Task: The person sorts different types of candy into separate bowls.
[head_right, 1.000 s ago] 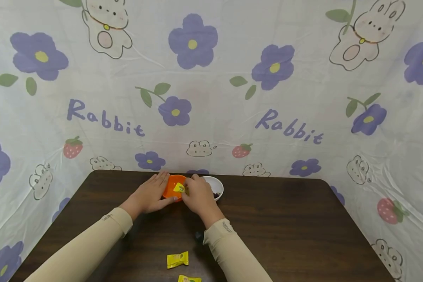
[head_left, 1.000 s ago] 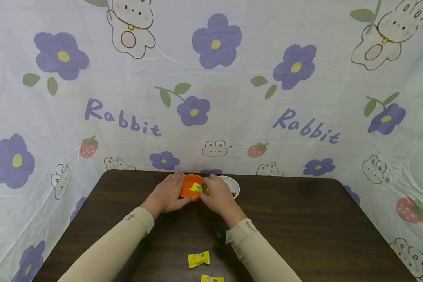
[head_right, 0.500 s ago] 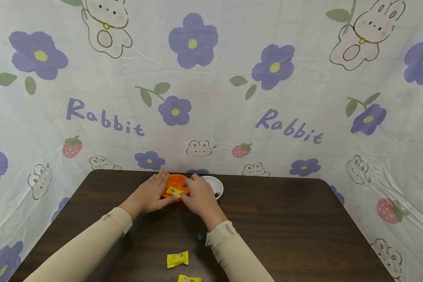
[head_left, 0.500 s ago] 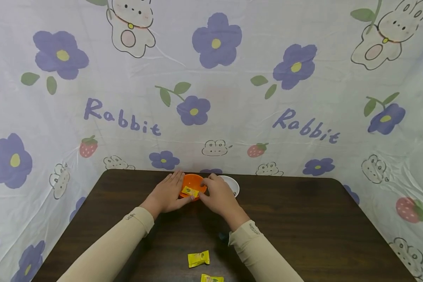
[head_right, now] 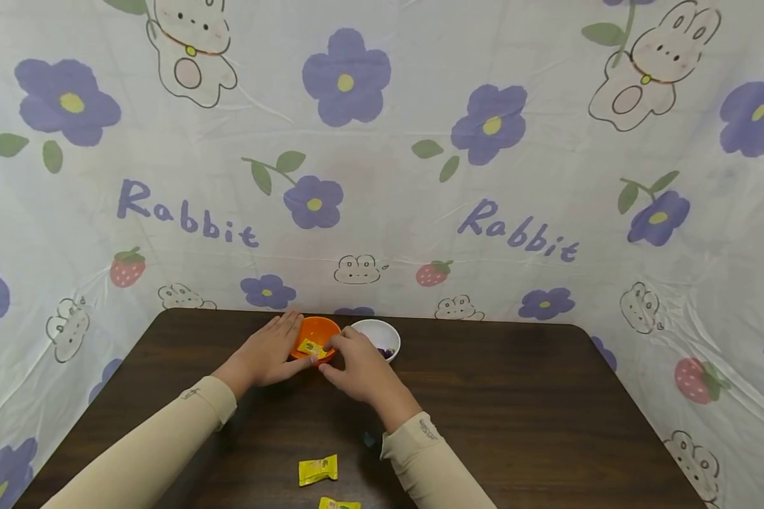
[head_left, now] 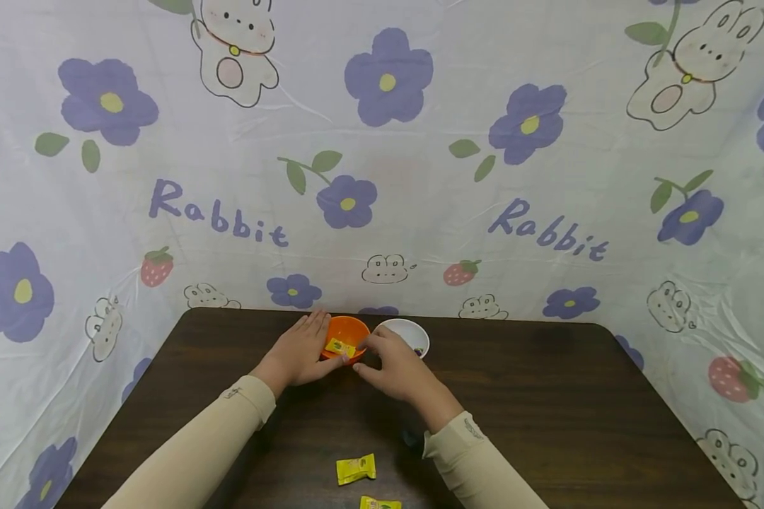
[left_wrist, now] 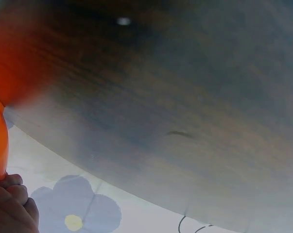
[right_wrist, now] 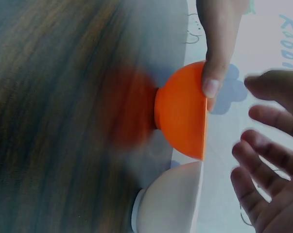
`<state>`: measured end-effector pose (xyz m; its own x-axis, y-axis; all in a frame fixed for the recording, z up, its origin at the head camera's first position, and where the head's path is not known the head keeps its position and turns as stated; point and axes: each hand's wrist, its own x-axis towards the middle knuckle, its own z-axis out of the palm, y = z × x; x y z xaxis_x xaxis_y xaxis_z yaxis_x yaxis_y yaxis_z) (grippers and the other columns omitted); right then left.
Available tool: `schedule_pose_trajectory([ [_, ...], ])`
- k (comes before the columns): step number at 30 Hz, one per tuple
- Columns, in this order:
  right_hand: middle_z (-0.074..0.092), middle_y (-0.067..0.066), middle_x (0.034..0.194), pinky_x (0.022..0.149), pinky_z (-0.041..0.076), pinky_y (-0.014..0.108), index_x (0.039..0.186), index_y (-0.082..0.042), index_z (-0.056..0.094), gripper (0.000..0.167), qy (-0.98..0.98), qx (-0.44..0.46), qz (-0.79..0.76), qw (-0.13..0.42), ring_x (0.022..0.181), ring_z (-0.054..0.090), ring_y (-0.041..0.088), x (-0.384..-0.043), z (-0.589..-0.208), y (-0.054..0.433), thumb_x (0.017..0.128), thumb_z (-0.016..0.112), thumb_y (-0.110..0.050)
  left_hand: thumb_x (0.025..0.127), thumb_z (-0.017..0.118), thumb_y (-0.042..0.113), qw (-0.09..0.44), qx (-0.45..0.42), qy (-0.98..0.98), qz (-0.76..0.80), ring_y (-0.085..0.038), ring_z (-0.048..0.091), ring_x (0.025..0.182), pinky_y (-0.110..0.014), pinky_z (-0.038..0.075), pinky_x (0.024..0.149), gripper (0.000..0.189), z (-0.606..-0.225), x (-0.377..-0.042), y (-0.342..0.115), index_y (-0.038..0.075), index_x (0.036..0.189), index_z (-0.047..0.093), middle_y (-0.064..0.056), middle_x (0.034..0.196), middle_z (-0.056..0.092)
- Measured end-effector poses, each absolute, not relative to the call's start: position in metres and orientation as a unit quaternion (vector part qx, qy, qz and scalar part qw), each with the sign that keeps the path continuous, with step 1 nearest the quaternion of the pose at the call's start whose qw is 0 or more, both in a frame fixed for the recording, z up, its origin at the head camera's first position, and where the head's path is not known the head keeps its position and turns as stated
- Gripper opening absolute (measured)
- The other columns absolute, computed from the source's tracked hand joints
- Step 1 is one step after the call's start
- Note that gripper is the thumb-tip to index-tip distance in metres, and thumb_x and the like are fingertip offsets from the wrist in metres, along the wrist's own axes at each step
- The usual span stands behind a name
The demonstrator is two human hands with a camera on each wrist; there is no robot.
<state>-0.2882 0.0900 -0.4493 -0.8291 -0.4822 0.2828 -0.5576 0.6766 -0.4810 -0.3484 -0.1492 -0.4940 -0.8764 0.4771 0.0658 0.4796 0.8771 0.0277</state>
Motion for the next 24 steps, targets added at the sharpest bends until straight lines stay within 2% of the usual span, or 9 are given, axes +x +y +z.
schedule_pose_trajectory([
  [7, 0.064, 0.001, 0.112, 0.095, 0.06, 0.039, 0.118, -0.012, 0.074, 0.024, -0.895, 0.315, 0.316, 0.022, 0.099, 0.061, 0.017, -0.276, -0.448, 0.093, 0.098, 0.079, -0.024, 0.103, 0.038, 0.073, 0.036, -0.25, -0.967, -0.029, -0.038, 0.029, 0.162, -0.053, 0.025, 0.133, 0.099, -0.498, -0.351, -0.151, -0.005, 0.164, 0.032, -0.022, 0.173, 0.031],
  [12, 0.067, 0.006, 0.118, 0.099, 0.06, 0.046, 0.12, -0.009, 0.074, 0.025, -0.877, 0.331, 0.347, -0.018, 0.107, 0.065, 0.025, -0.263, -0.447, 0.096, 0.098, 0.077, -0.022, 0.103, 0.041, 0.073, 0.033, -0.245, -0.969, -0.032, -0.038, 0.027, 0.163, -0.051, 0.024, 0.133, 0.099, -0.497, -0.349, -0.15, -0.003, 0.165, 0.03, -0.021, 0.174, 0.028],
  [14, 0.067, 0.006, 0.119, 0.099, 0.059, 0.045, 0.12, -0.008, 0.074, 0.026, -0.875, 0.338, 0.345, -0.03, 0.108, 0.066, 0.026, -0.258, -0.447, 0.097, 0.098, 0.077, -0.022, 0.103, 0.042, 0.073, 0.032, -0.244, -0.969, -0.033, -0.038, 0.026, 0.163, -0.051, 0.024, 0.133, 0.099, -0.496, -0.349, -0.15, -0.003, 0.165, 0.03, -0.02, 0.175, 0.027],
  [20, 0.067, 0.001, 0.114, 0.098, 0.059, 0.034, 0.12, -0.01, 0.075, 0.027, -0.877, 0.353, 0.322, -0.053, 0.105, 0.065, 0.018, -0.248, -0.45, 0.102, 0.098, 0.078, -0.025, 0.102, 0.041, 0.074, 0.034, -0.242, -0.969, -0.033, -0.037, 0.027, 0.163, -0.051, 0.024, 0.134, 0.1, -0.497, -0.349, -0.151, -0.002, 0.166, 0.029, -0.02, 0.174, 0.028],
  [24, 0.068, 0.004, 0.116, 0.096, 0.059, 0.032, 0.123, -0.009, 0.075, 0.031, -0.873, 0.354, 0.324, -0.082, 0.106, 0.065, 0.02, -0.244, -0.452, 0.107, 0.098, 0.077, -0.028, 0.102, 0.039, 0.075, 0.033, -0.242, -0.969, -0.03, -0.037, 0.027, 0.163, -0.051, 0.024, 0.134, 0.101, -0.497, -0.349, -0.151, -0.002, 0.165, 0.03, -0.021, 0.174, 0.029],
])
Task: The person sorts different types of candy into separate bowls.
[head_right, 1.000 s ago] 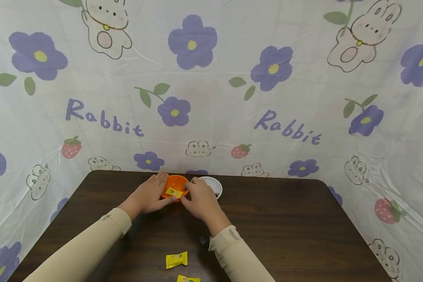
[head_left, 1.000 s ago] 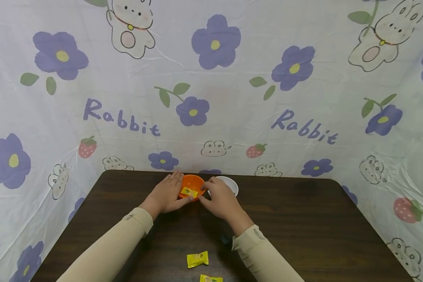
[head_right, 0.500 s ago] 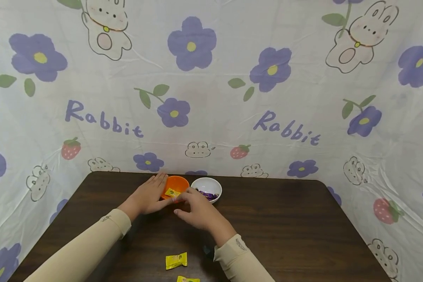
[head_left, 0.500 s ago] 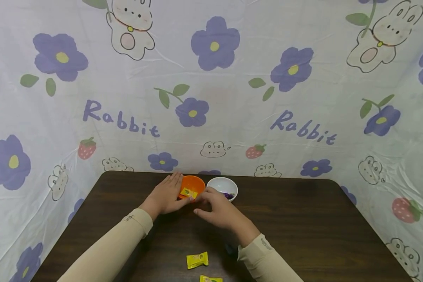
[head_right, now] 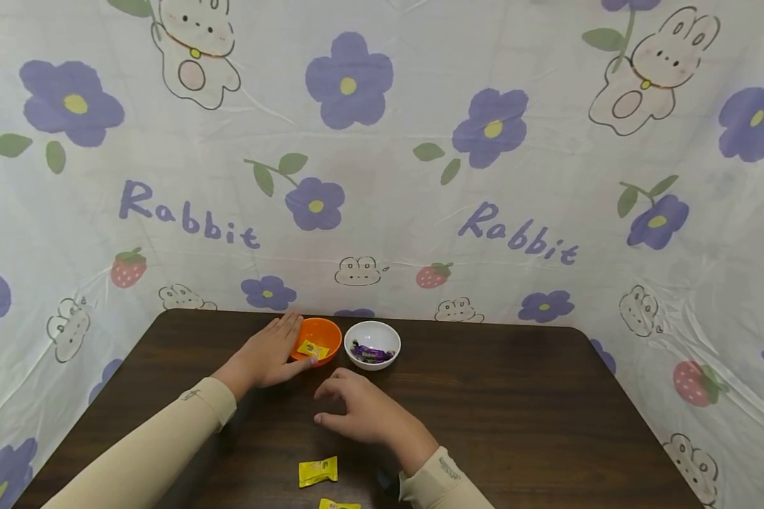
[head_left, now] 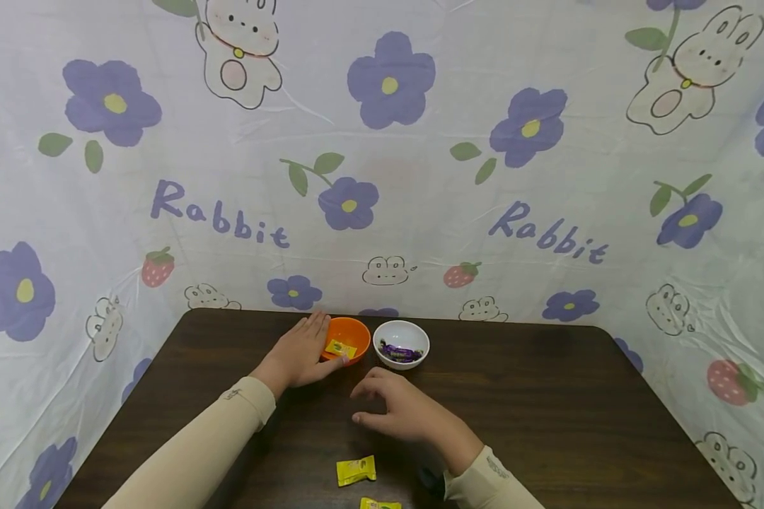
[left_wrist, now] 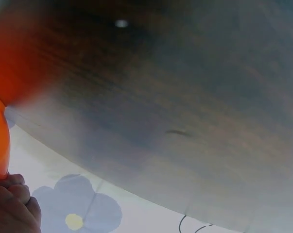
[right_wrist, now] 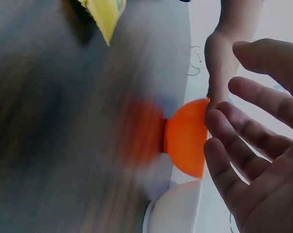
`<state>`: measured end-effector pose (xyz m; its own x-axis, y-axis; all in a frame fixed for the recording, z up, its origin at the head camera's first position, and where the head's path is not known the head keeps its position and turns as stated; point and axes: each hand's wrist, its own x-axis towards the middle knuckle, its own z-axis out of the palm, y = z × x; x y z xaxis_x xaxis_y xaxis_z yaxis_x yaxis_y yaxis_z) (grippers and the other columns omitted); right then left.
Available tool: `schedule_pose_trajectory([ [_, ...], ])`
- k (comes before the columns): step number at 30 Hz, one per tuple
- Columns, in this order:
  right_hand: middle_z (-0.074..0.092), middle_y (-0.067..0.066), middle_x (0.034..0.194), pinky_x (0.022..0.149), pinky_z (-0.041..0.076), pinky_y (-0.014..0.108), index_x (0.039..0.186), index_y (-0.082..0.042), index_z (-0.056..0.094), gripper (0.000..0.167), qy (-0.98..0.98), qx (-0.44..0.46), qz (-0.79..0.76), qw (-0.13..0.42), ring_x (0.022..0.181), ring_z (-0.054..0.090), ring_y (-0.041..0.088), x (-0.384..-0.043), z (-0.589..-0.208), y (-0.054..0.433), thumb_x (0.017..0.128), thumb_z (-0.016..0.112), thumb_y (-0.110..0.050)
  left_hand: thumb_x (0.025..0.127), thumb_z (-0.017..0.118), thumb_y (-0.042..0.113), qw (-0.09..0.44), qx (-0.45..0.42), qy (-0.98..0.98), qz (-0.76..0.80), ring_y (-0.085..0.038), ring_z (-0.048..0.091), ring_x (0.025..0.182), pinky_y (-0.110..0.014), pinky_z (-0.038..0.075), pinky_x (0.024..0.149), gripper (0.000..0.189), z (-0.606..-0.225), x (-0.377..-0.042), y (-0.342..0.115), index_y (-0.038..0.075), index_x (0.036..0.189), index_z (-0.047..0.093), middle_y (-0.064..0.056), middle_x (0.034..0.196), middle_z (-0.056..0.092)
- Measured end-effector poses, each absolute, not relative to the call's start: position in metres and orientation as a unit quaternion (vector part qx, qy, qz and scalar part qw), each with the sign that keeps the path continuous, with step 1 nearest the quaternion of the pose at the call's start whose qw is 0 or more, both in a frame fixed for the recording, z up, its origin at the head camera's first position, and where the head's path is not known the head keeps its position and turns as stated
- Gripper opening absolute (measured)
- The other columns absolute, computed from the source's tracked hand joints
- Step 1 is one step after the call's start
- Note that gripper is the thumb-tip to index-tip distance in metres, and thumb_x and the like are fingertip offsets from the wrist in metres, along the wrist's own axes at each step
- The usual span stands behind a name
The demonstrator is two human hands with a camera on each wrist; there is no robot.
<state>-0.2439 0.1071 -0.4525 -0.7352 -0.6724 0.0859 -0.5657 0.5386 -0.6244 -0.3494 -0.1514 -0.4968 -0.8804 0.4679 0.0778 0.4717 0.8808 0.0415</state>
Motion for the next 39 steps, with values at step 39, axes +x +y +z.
schedule_pose_trajectory([
  [39, 0.068, -0.007, 0.116, 0.094, 0.056, 0.022, 0.126, -0.018, 0.076, 0.036, 0.876, -0.369, -0.256, 0.175, 0.099, 0.061, 0.002, -0.21, -0.467, 0.122, 0.092, 0.085, -0.028, 0.101, 0.04, 0.076, 0.021, -0.238, -0.971, -0.029, -0.036, 0.026, 0.164, -0.05, 0.022, 0.134, 0.102, -0.492, -0.347, -0.148, -0.002, 0.166, 0.029, -0.02, 0.174, 0.028],
])
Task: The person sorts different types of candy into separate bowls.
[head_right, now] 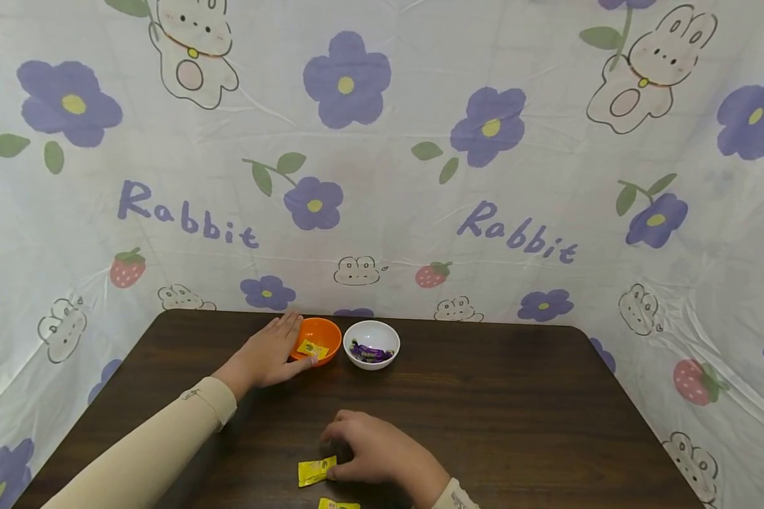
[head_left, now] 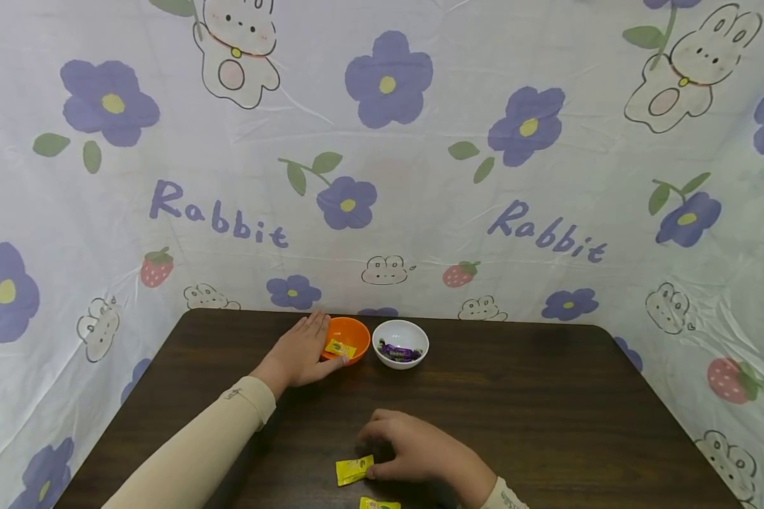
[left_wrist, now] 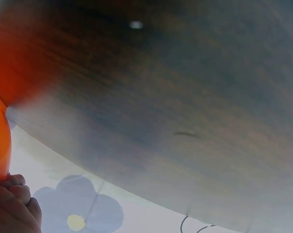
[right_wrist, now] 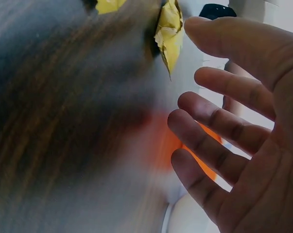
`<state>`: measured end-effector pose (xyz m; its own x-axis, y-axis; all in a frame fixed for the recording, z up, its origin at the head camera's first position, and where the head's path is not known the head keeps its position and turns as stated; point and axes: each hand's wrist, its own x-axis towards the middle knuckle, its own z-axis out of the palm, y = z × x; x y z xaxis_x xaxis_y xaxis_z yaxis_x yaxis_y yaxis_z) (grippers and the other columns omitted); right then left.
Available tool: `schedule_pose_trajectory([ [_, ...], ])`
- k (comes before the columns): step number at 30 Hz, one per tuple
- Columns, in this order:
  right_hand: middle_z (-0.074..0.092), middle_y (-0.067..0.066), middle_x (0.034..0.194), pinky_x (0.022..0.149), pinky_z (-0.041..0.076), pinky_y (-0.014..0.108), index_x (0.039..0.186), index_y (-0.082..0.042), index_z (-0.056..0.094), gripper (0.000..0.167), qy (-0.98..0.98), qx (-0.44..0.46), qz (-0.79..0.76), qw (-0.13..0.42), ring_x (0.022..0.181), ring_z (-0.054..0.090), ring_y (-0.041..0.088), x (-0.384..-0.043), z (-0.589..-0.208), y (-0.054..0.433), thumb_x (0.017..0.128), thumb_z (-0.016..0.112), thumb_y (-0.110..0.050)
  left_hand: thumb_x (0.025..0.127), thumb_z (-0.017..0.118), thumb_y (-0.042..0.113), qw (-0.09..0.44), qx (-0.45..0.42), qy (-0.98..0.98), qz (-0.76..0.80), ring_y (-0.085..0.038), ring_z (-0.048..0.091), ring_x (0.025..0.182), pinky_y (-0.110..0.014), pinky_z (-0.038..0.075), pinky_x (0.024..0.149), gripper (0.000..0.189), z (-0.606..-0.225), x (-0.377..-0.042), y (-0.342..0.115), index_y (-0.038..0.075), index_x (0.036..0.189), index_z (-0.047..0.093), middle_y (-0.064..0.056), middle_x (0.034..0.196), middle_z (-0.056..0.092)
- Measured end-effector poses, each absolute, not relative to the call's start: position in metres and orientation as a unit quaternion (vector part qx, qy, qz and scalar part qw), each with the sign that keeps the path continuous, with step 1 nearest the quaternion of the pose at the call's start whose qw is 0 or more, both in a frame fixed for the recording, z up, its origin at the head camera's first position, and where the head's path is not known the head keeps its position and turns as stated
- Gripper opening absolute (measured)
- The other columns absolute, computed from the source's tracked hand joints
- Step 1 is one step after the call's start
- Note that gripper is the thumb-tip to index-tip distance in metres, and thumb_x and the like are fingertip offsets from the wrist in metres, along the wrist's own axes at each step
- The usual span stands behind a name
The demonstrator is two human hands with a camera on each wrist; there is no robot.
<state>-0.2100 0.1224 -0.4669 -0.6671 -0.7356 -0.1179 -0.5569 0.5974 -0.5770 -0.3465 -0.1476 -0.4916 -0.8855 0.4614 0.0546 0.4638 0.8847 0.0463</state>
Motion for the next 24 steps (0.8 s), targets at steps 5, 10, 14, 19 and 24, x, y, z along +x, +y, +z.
schedule_pose_trajectory([
  [5, 0.069, -0.007, 0.116, 0.092, 0.056, 0.022, 0.124, -0.018, 0.076, 0.035, 0.878, -0.373, -0.248, 0.17, 0.097, 0.062, 0.002, -0.2095, -0.4717, 0.1204, 0.092, 0.085, -0.028, 0.102, 0.041, 0.074, 0.022, -0.238, -0.97, -0.035, -0.036, 0.025, 0.164, -0.05, 0.022, 0.134, 0.1, -0.4938, -0.3477, -0.1477, -0.002, 0.166, 0.028, -0.02, 0.175, 0.027],
  [10, 0.068, -0.009, 0.114, 0.091, 0.055, 0.02, 0.122, -0.02, 0.077, 0.033, 0.876, -0.375, -0.246, 0.177, 0.096, 0.062, 0.001, -0.2104, -0.4748, 0.1185, 0.091, 0.085, -0.027, 0.102, 0.041, 0.074, 0.023, -0.238, -0.97, -0.036, -0.037, 0.026, 0.164, -0.05, 0.022, 0.134, 0.101, -0.4933, -0.3475, -0.1473, -0.002, 0.166, 0.029, -0.02, 0.174, 0.027],
  [14, 0.068, -0.01, 0.113, 0.091, 0.055, 0.02, 0.122, -0.02, 0.077, 0.032, 0.875, -0.377, -0.246, 0.178, 0.096, 0.061, 0.0, -0.2112, -0.476, 0.1177, 0.091, 0.085, -0.026, 0.102, 0.041, 0.073, 0.021, -0.239, -0.97, -0.04, -0.037, 0.025, 0.164, -0.051, 0.021, 0.134, 0.1, -0.4921, -0.3477, -0.1472, -0.003, 0.166, 0.029, -0.021, 0.174, 0.027],
  [19, 0.069, -0.009, 0.113, 0.091, 0.056, 0.02, 0.122, -0.019, 0.077, 0.032, 0.875, -0.382, -0.238, 0.178, 0.096, 0.062, 0.0, -0.2107, -0.4753, 0.1158, 0.091, 0.085, -0.026, 0.102, 0.041, 0.074, 0.018, -0.239, -0.97, -0.035, -0.036, 0.024, 0.164, -0.05, 0.02, 0.135, 0.1, -0.4927, -0.3484, -0.1471, -0.002, 0.166, 0.027, -0.021, 0.175, 0.025],
  [24, 0.069, -0.01, 0.112, 0.088, 0.056, 0.02, 0.122, -0.019, 0.077, 0.033, 0.874, -0.383, -0.231, 0.191, 0.094, 0.061, -0.001, -0.2096, -0.4741, 0.1122, 0.092, 0.085, -0.029, 0.102, 0.04, 0.074, 0.02, -0.238, -0.971, -0.03, -0.036, 0.024, 0.164, -0.05, 0.021, 0.135, 0.101, -0.4936, -0.3483, -0.1479, -0.002, 0.166, 0.027, -0.02, 0.175, 0.025],
])
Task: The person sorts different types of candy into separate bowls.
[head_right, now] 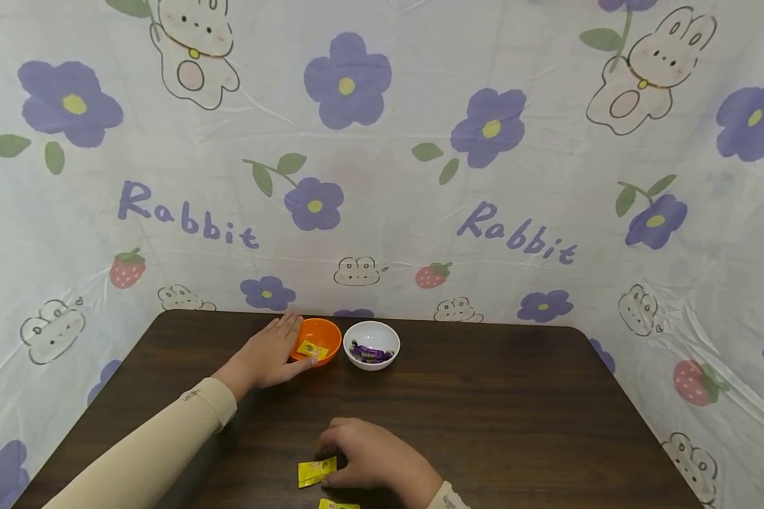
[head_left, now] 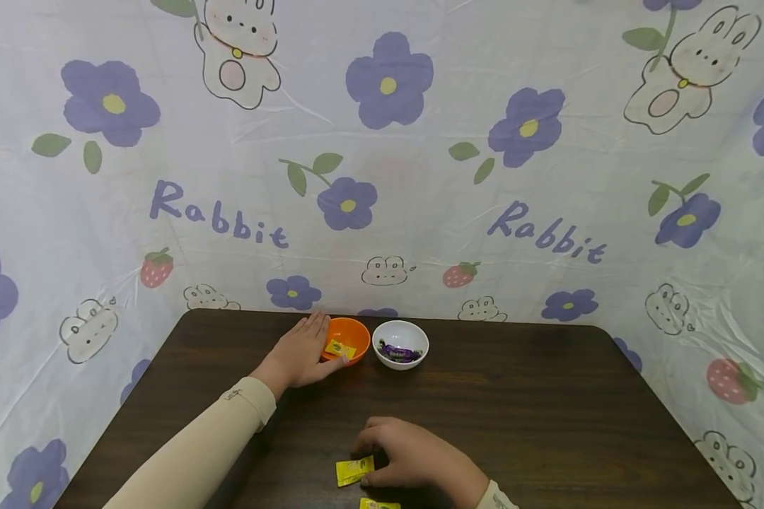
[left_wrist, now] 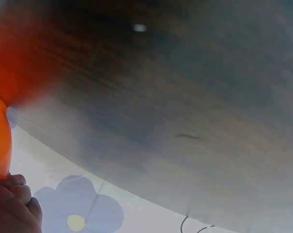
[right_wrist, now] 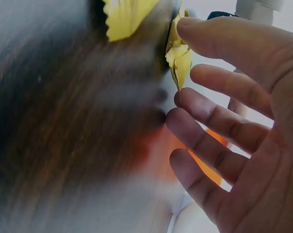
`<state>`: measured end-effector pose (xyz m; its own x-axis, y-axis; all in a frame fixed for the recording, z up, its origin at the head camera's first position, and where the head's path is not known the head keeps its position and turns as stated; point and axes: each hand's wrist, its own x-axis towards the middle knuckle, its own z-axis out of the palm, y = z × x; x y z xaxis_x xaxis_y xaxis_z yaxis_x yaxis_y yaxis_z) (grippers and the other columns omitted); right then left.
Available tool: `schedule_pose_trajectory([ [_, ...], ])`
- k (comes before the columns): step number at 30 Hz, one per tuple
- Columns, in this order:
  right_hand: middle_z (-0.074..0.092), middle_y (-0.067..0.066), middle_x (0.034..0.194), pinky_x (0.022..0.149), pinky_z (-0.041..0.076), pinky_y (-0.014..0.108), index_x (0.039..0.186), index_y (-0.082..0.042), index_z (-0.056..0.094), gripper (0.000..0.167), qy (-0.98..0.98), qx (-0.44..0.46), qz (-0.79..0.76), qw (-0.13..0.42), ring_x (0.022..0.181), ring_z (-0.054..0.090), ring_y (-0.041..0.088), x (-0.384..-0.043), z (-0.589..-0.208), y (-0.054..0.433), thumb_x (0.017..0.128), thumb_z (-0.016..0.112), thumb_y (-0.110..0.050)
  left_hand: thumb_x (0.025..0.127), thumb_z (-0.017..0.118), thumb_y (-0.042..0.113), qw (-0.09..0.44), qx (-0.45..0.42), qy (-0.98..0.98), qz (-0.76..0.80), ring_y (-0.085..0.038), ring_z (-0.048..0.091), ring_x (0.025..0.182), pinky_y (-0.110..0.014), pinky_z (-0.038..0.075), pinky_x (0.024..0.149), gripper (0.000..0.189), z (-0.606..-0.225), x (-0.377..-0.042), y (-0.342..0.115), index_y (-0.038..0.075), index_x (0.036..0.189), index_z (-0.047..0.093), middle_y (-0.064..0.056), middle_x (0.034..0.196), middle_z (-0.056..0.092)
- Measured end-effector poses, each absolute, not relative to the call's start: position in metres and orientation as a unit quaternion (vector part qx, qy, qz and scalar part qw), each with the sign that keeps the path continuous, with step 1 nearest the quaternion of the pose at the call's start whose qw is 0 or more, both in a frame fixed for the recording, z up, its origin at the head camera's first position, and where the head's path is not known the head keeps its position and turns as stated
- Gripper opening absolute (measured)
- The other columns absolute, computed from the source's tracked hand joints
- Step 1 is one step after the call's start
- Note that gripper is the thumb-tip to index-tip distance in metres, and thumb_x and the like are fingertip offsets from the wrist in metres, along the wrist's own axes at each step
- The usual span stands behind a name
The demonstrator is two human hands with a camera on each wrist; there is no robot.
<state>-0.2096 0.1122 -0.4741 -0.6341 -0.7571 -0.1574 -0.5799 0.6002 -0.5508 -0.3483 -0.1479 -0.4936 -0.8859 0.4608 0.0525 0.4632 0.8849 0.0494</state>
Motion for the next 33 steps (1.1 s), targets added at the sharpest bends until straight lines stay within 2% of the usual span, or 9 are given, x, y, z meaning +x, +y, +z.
schedule_pose_trajectory([
  [16, 0.066, -0.013, 0.108, 0.084, 0.056, 0.017, 0.121, -0.021, 0.077, 0.033, 0.874, -0.394, -0.211, 0.192, 0.09, 0.06, -0.003, -0.207, -0.481, 0.103, 0.091, 0.086, -0.028, 0.102, 0.043, 0.072, 0.01, -0.232, -0.972, -0.044, -0.037, 0.023, 0.165, -0.051, 0.019, 0.135, 0.1, -0.496, -0.347, -0.15, -0.003, 0.166, 0.025, -0.021, 0.176, 0.024],
  [25, 0.066, -0.013, 0.101, 0.079, 0.055, 0.015, 0.113, -0.021, 0.079, 0.023, 0.876, -0.405, -0.198, 0.174, 0.086, 0.059, -0.002, -0.208, -0.482, 0.1, 0.09, 0.085, -0.022, 0.103, 0.042, 0.072, 0.017, -0.239, -0.97, -0.044, -0.037, 0.023, 0.164, -0.051, 0.019, 0.135, 0.099, -0.496, -0.347, -0.15, -0.003, 0.166, 0.027, -0.021, 0.175, 0.024],
  [33, 0.066, -0.012, 0.1, 0.079, 0.055, 0.015, 0.111, -0.02, 0.079, 0.02, 0.875, -0.409, -0.188, 0.178, 0.086, 0.059, -0.003, -0.209, -0.479, 0.098, 0.092, 0.084, -0.022, 0.104, 0.041, 0.071, 0.016, -0.238, -0.97, -0.044, -0.037, 0.022, 0.165, -0.05, 0.018, 0.135, 0.099, -0.494, -0.347, -0.148, -0.003, 0.166, 0.026, -0.022, 0.175, 0.024],
])
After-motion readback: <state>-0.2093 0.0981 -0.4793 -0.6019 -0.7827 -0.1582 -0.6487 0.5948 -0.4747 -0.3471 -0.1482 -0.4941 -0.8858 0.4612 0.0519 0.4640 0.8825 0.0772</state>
